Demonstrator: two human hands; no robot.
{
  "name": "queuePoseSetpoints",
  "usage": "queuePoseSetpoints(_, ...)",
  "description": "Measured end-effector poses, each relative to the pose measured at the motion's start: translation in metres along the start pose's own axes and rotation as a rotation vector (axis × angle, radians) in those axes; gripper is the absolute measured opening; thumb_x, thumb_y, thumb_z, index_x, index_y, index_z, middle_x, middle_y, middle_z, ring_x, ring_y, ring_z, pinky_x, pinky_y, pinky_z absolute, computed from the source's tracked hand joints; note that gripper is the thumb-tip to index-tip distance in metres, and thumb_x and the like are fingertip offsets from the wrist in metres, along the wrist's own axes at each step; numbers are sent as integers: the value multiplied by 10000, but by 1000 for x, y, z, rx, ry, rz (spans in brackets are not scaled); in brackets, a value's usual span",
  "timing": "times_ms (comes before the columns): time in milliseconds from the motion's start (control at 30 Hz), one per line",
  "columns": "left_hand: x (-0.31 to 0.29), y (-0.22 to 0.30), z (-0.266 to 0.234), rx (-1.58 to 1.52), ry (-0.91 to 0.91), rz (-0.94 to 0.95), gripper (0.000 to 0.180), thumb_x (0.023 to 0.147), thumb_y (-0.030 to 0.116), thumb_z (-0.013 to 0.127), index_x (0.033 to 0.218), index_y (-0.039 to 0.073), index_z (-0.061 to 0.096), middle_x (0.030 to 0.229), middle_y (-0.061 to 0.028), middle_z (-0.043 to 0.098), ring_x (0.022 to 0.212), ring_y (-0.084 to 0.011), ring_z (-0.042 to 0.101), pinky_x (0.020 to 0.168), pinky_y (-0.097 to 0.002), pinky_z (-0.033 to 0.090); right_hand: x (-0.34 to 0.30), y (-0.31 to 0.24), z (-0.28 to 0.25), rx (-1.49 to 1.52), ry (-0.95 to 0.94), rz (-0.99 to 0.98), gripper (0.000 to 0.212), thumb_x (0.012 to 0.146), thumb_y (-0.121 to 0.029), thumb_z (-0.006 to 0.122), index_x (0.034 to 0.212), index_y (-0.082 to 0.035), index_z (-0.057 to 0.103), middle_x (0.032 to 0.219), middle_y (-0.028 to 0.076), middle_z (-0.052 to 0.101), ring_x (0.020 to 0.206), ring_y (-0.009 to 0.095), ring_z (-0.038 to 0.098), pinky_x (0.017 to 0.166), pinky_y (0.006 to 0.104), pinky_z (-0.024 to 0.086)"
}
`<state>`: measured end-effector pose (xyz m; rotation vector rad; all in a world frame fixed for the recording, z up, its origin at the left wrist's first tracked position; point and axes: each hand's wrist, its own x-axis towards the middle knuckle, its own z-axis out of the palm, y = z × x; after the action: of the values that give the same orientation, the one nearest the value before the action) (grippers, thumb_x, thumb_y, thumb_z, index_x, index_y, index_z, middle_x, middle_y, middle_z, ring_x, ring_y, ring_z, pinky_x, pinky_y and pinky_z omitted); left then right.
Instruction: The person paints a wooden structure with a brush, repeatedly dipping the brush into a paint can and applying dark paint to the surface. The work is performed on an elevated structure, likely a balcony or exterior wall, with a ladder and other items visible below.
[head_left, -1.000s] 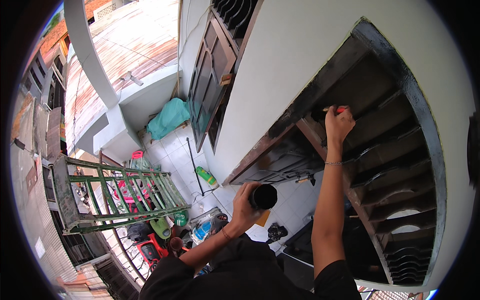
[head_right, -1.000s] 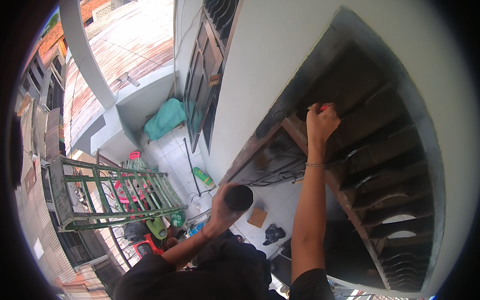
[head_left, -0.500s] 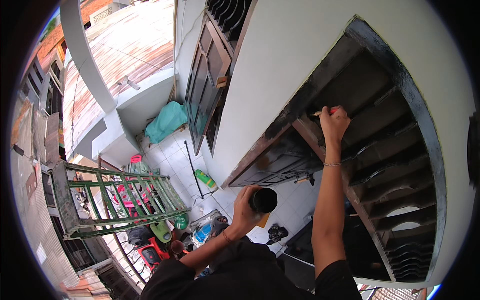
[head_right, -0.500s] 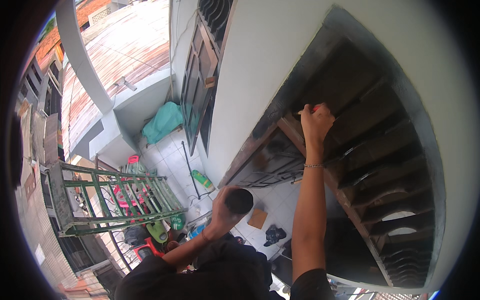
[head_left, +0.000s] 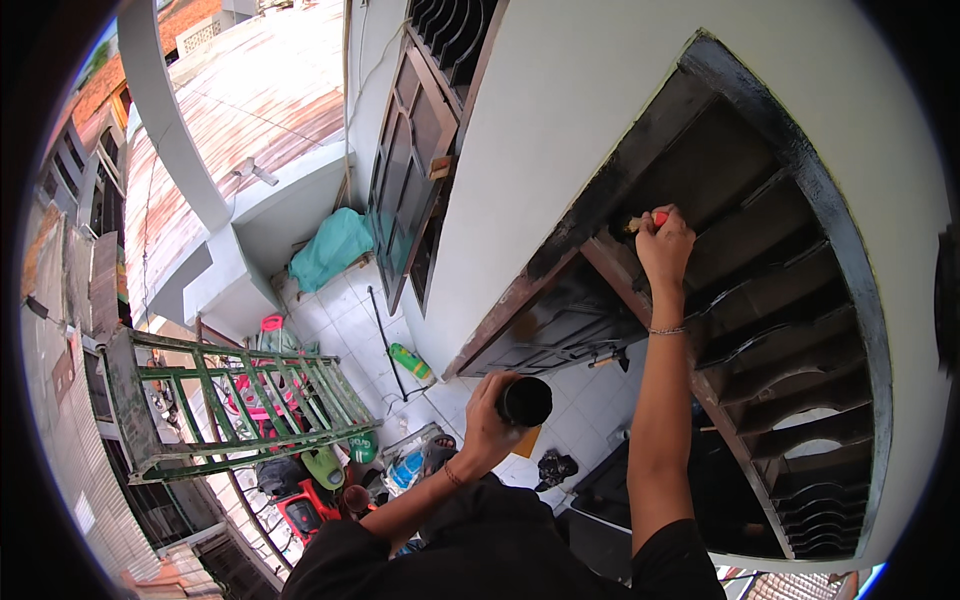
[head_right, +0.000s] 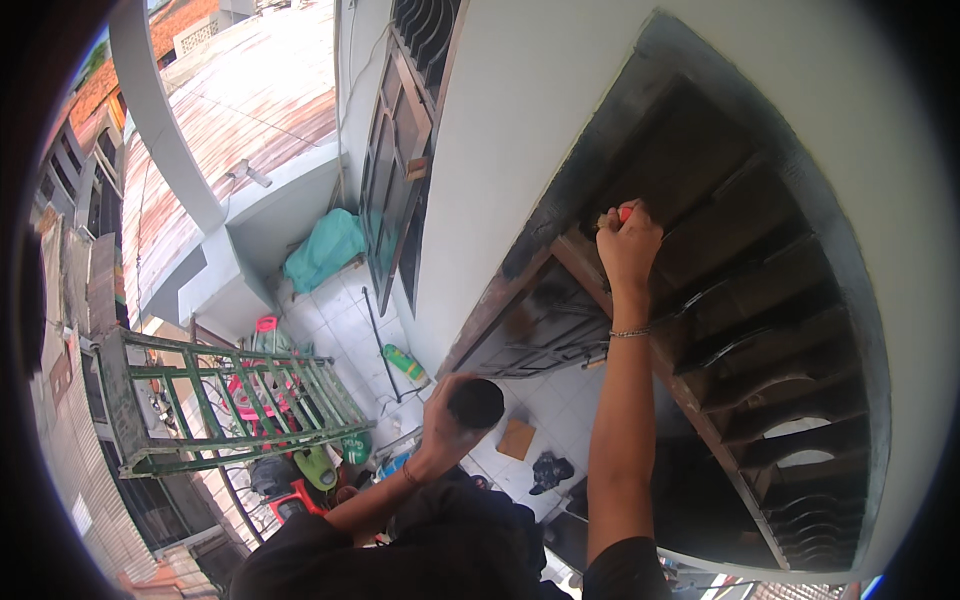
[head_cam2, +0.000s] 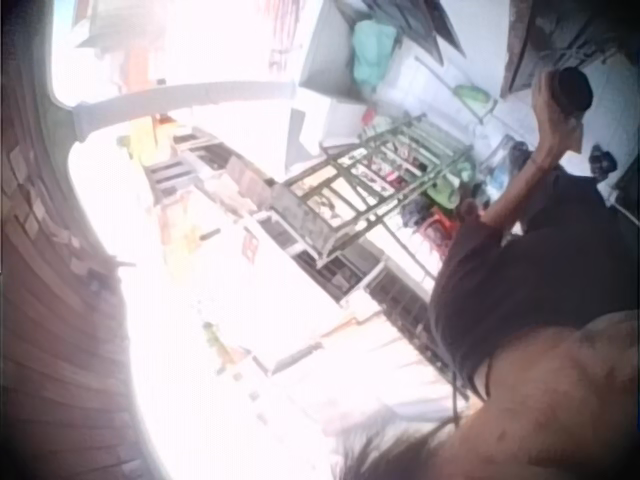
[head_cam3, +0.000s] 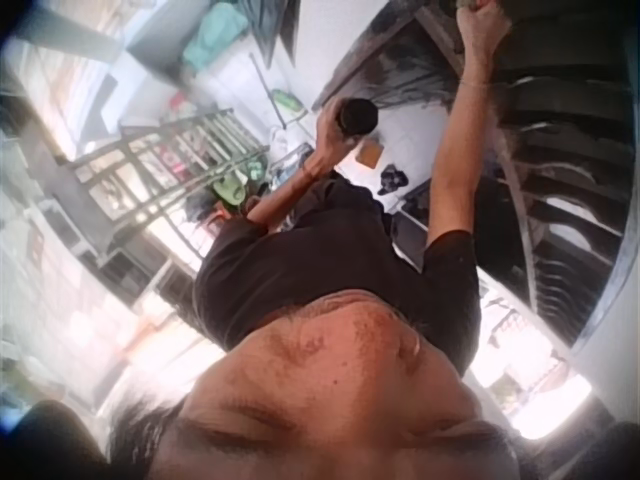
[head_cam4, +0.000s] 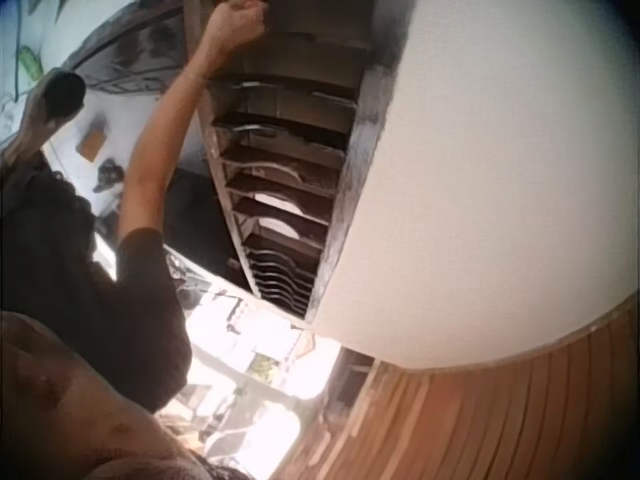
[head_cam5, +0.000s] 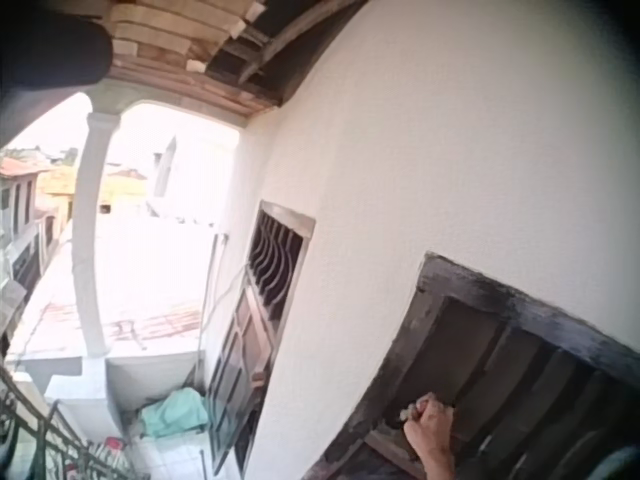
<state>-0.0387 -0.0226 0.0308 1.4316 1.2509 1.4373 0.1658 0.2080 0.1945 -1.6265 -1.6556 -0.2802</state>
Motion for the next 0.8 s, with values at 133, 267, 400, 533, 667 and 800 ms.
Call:
queuePoseSetpoints(133,-4,0,-4,-12,1,-19,608,630,1,898,1172,44,626,1120,-157,672,1077,-390,659,923,-428,545,-24,8,-7,-28,-8,-152,123,883,-68,747,936,-29,643,834,172,717,810,404,693,768,473,537)
queuePoseSetpoints(267,-1,2,-6,4,-11,-11,613,631,4,901,1178,43,626,1133,-154,673,1089,-391,659,933,-425,544,-23,-3,-24,107,-51,-131,90,918,22,697,970,12,625,905,178,710,847,389,702,777,458,547)
queuePoseSetpoints(400,-7,2,-5,12,-27,-1,618,626,4,900,1178,45,624,1136,-152,673,1094,-391,659,938,-432,545,-63,-7,-21,60,-243,-243,138,896,73,701,995,48,609,983,187,708,896,388,711,810,438,580)
queuePoseSetpoints(533,-9,3,-4,20,-28,24,621,621,-1,898,1176,48,623,1132,-151,672,1095,-391,656,940,-438,544,-65,-3,-34,117,-83,-272,146,911,69,689,1027,34,607,999,178,709,894,385,713,785,421,585)
queuePoseSetpoints(667,-5,8,1,20,-44,8,616,624,2,899,1173,50,624,1134,-149,673,1091,-392,656,934,-438,545,-55,17,-27,97,-85,-341,160,915,84,676,1046,28,602,1015,173,703,900,373,714,776,410,589)
queuePoseSetpoints(800,-10,6,0,11,-40,13,610,629,12,905,1170,49,624,1134,-153,674,1081,-393,658,923,-437,545,-91,-3,-32,177,-212,-325,168,914,106,659,1048,29,594,1031,178,695,919,373,711,780,397,593)
